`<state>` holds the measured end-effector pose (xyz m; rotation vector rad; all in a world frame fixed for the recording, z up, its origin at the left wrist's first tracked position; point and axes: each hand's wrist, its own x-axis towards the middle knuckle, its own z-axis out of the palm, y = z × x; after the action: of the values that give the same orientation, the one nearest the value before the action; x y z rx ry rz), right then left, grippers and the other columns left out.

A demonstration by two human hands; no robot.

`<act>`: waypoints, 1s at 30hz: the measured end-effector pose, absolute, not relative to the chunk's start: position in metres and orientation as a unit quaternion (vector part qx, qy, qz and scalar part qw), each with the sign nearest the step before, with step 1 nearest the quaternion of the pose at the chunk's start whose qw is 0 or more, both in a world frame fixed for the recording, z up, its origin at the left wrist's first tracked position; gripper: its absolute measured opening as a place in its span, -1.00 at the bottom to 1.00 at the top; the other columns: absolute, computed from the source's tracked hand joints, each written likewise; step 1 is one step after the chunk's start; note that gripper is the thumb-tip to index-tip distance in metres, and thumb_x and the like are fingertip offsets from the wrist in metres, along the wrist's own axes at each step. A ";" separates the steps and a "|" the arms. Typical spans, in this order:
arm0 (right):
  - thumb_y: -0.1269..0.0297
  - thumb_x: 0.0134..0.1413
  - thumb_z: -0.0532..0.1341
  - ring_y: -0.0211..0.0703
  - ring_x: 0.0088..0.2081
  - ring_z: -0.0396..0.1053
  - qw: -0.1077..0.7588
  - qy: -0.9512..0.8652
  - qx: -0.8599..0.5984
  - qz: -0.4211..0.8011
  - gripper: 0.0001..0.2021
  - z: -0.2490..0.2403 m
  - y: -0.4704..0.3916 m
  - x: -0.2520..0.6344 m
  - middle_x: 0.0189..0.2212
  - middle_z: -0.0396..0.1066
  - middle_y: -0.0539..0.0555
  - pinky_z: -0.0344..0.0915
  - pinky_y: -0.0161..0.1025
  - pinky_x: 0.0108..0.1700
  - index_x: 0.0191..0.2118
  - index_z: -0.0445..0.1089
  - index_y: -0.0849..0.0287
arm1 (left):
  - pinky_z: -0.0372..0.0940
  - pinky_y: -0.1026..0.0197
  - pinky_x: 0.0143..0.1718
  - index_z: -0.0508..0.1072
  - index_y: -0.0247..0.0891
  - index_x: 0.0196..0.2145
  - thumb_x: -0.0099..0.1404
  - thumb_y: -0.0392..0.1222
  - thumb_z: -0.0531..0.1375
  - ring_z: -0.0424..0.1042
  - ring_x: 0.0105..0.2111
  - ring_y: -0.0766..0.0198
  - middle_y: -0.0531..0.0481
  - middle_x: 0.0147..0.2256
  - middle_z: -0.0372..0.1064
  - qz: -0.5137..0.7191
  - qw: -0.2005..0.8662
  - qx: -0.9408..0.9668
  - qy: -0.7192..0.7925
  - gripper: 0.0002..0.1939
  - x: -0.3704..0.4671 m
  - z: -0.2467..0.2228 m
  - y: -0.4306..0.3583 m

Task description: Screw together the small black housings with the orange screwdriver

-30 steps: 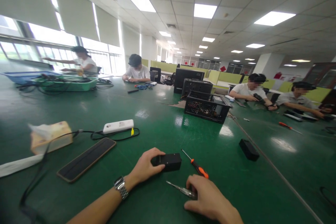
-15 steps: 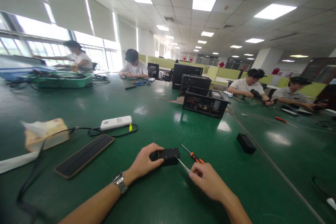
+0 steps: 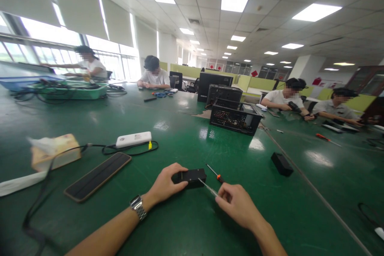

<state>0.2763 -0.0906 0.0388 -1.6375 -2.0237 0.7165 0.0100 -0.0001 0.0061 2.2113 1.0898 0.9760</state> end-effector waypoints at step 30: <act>0.18 0.07 0.17 -0.26 -0.51 0.32 0.276 -0.663 -0.650 0.247 -0.83 -0.008 -0.088 0.205 -0.58 0.38 -0.08 0.09 -0.38 -0.44 -0.46 0.26 0.13 | 0.28 0.16 -0.16 0.49 -0.18 -0.12 0.04 -0.12 0.37 0.42 -0.22 0.12 -0.02 -0.23 0.45 0.362 0.270 0.797 0.402 -0.59 0.017 0.007 -0.007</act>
<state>0.2047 -0.0884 -0.0080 -1.7468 -1.7811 0.6637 0.0172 -0.0065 0.0065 2.1470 1.0824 0.9761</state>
